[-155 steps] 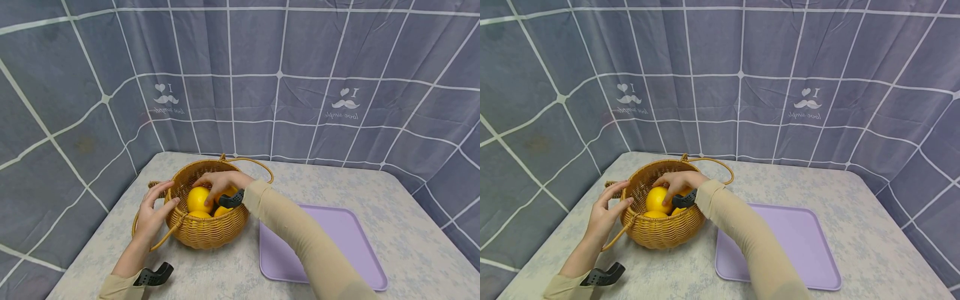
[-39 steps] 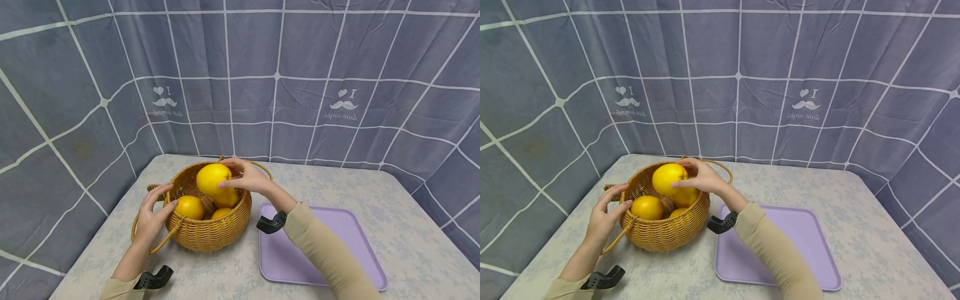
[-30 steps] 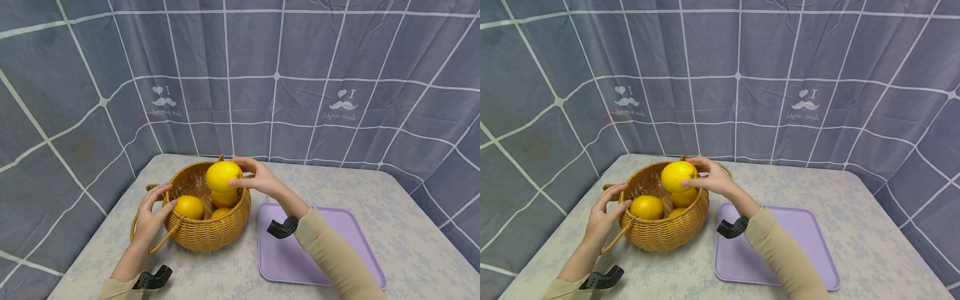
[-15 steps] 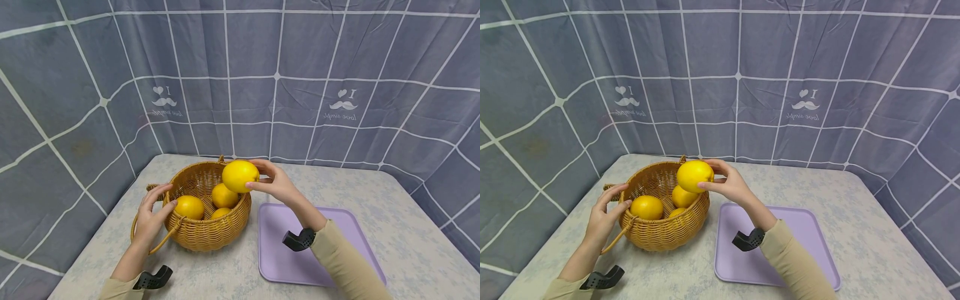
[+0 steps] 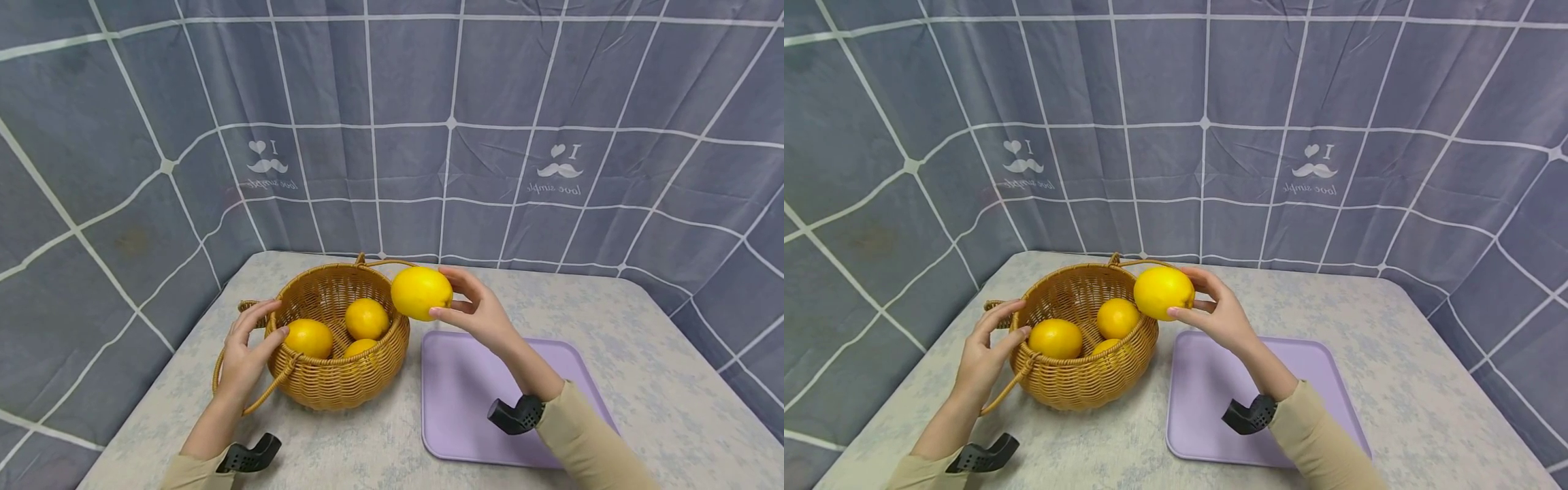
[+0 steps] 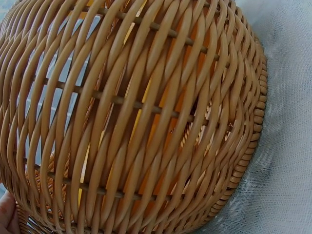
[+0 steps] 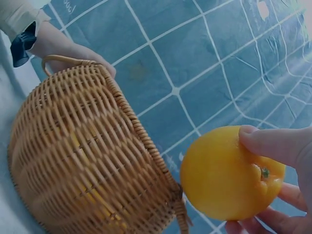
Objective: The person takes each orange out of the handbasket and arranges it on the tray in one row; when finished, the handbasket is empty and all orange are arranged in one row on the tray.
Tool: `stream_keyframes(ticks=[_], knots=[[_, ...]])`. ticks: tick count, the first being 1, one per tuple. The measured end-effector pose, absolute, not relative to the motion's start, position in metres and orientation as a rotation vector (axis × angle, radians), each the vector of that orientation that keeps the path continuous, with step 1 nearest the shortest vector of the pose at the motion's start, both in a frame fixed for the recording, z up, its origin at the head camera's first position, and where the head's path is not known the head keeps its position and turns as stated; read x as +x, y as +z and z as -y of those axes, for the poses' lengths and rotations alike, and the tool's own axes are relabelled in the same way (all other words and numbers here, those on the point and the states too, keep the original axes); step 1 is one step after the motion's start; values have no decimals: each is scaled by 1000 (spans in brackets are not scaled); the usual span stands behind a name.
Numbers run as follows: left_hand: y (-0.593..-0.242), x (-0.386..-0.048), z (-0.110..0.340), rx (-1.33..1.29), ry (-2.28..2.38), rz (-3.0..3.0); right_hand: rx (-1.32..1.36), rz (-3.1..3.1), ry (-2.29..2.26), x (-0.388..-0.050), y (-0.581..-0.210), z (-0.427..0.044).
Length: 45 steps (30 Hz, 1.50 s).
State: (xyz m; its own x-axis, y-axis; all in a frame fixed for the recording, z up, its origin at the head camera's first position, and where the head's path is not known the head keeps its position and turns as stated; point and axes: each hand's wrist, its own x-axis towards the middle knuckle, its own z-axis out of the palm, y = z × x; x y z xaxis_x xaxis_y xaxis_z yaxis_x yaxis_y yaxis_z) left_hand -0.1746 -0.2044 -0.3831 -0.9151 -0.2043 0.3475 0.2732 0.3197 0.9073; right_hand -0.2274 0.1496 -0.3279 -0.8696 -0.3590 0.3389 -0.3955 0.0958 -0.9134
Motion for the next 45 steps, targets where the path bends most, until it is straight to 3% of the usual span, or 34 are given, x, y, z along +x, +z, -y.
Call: stream_keyframes(ticks=[31, 45], knots=[[-384, -175, 204, -81, -1622, 2186, 551, 2313, 1935, -204, -393, -178], [-384, -174, 204, -72, -1623, 2187, 411, 2417, 1847, -212, -413, -182]])
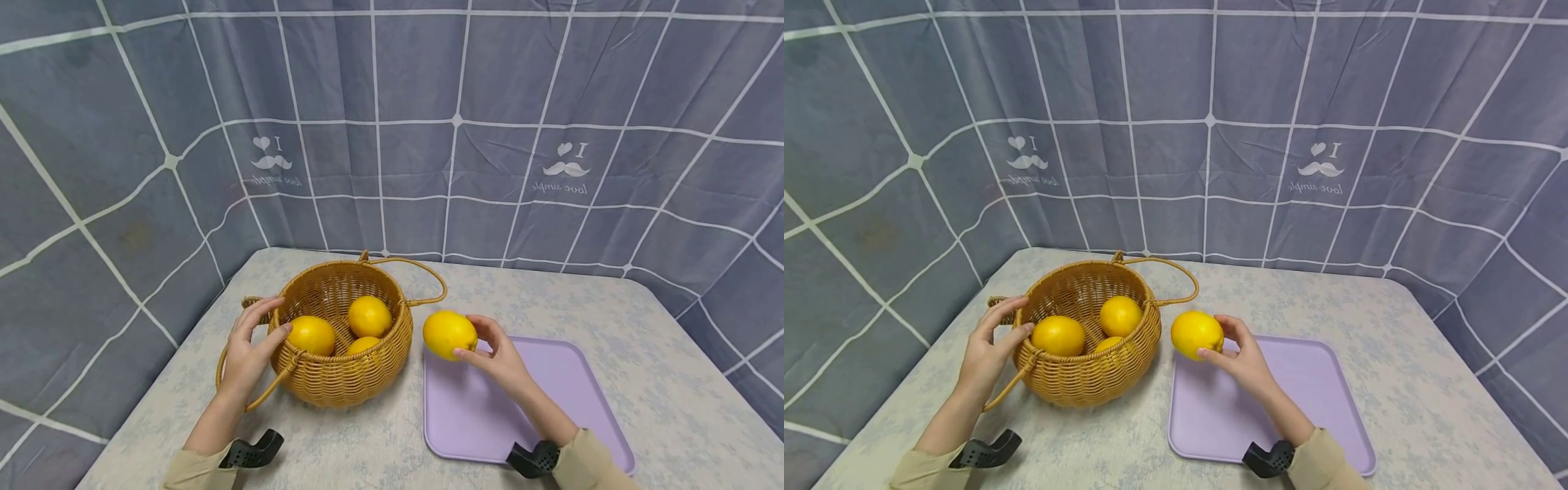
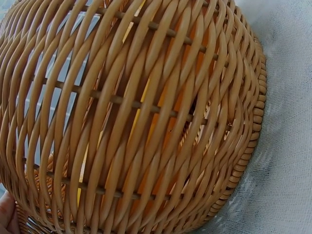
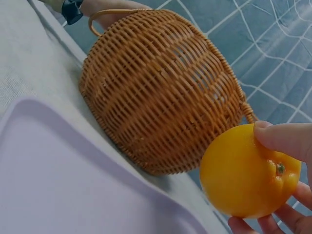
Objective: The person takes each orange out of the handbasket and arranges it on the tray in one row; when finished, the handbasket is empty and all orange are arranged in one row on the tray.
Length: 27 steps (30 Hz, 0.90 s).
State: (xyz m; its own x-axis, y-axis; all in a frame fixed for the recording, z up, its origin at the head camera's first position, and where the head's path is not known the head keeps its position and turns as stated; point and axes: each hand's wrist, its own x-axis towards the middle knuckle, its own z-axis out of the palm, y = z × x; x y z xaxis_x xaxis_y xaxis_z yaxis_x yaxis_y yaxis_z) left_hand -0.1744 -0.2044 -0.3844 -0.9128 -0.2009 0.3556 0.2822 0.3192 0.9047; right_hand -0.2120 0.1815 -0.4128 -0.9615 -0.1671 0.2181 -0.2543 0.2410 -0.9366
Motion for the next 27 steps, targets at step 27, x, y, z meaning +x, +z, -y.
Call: stream_keyframes(ticks=[27], knots=[[-383, -174, 204, -76, -1623, 2186, 414, 2601, 1719, -214, -434, -179]])
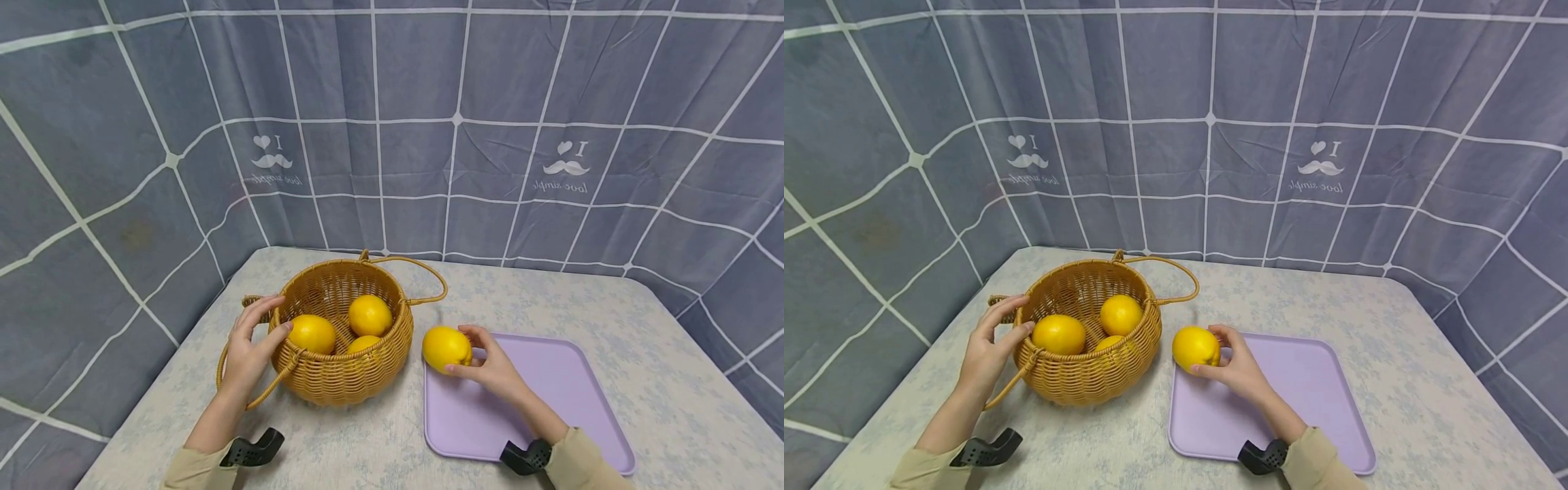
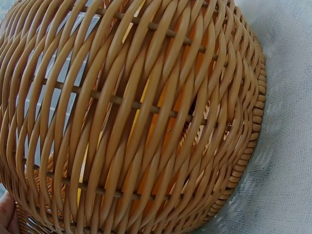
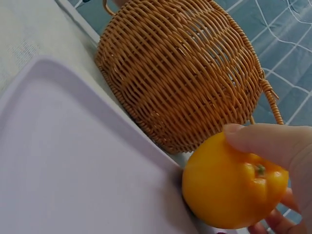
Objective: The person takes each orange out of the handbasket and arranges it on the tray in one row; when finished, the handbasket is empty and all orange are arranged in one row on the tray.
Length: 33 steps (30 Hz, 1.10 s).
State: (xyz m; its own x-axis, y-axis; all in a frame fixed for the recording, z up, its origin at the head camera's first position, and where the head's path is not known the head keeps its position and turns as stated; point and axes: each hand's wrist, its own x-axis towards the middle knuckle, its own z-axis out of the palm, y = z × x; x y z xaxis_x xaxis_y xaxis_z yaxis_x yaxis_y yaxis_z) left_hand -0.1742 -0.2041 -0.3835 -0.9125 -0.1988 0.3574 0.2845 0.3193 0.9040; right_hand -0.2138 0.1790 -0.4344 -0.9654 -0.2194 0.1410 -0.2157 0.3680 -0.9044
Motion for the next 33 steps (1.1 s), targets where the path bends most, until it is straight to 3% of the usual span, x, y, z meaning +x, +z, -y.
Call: stream_keyframes(ticks=[33], knots=[[-385, -174, 205, -97, -1615, 2175, -566, -2668, -1454, -209, -441, -174]])
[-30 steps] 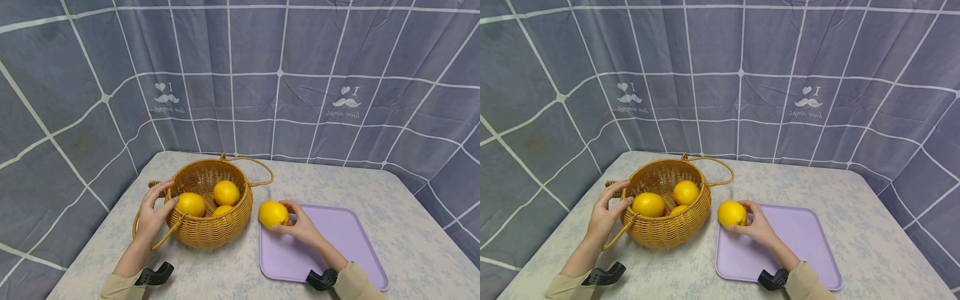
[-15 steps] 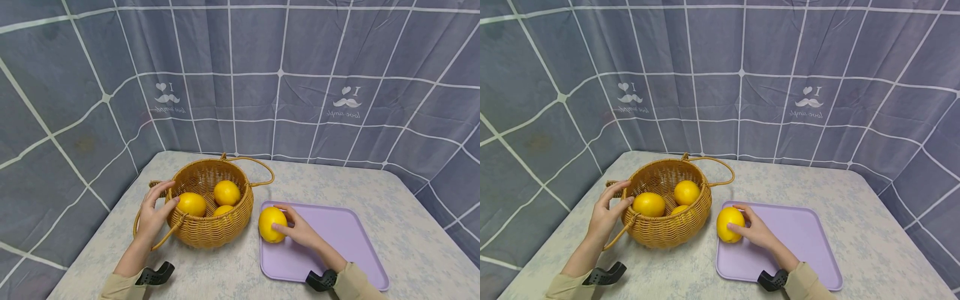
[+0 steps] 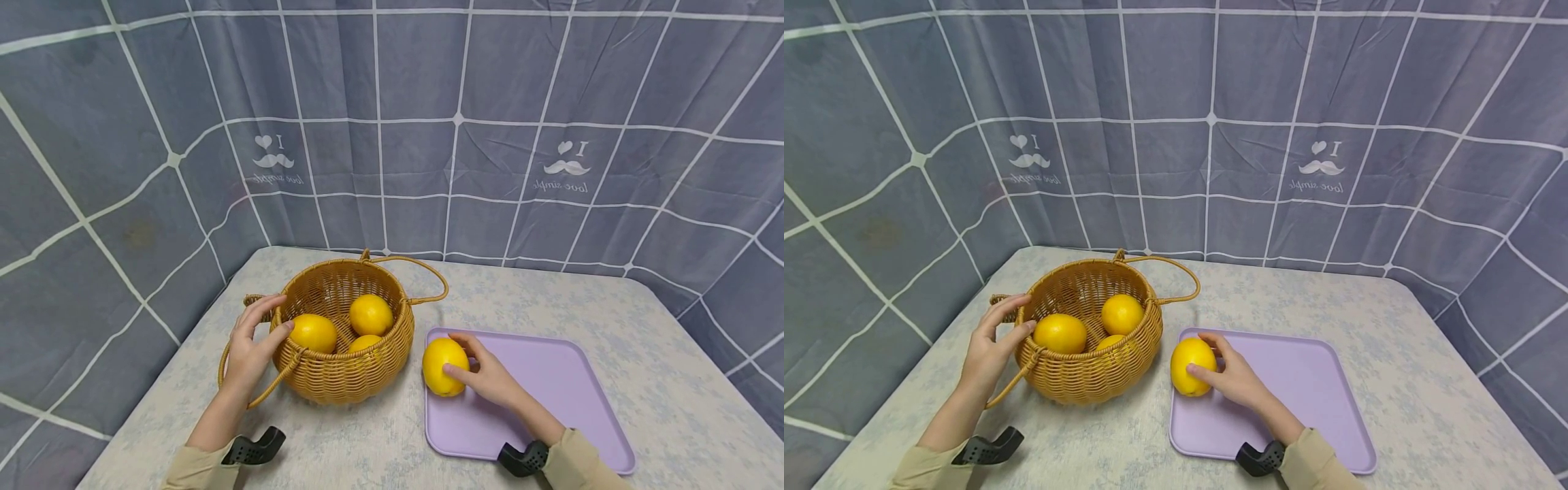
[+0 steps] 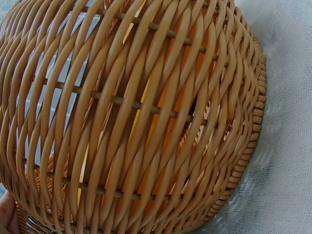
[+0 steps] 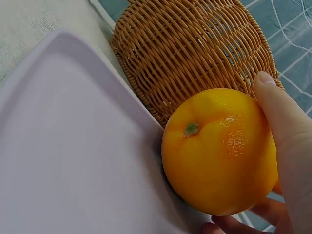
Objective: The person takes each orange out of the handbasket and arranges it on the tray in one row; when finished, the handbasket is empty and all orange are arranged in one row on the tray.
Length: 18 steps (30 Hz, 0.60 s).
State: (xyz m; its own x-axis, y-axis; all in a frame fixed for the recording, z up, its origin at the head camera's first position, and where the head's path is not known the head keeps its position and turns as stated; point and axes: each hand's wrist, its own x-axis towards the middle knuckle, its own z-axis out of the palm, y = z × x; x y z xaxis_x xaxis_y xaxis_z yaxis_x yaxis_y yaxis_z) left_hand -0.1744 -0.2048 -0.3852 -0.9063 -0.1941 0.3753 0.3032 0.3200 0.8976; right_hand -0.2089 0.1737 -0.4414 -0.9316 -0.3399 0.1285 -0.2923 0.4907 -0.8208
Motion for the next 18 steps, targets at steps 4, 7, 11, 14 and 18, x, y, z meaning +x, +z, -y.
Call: stream_keyframes(ticks=[4, 7, 11, 14, 18], knots=[[-386, -175, 205, -93, -1613, 2179, -551, -2692, -1423, -208, -439, -173], [-386, -175, 206, -85, -1615, 2189, -582, -2710, -1416, -209, -437, -174], [-386, -175, 205, -79, -1614, 2195, -647, -2737, -1433, -211, -430, -176], [-385, -174, 205, -86, -1613, 2189, -684, -2765, -1473, -211, -421, -178], [-385, -174, 204, -94, -1608, 2178, -706, -2794, -1519, -213, -402, -179]])
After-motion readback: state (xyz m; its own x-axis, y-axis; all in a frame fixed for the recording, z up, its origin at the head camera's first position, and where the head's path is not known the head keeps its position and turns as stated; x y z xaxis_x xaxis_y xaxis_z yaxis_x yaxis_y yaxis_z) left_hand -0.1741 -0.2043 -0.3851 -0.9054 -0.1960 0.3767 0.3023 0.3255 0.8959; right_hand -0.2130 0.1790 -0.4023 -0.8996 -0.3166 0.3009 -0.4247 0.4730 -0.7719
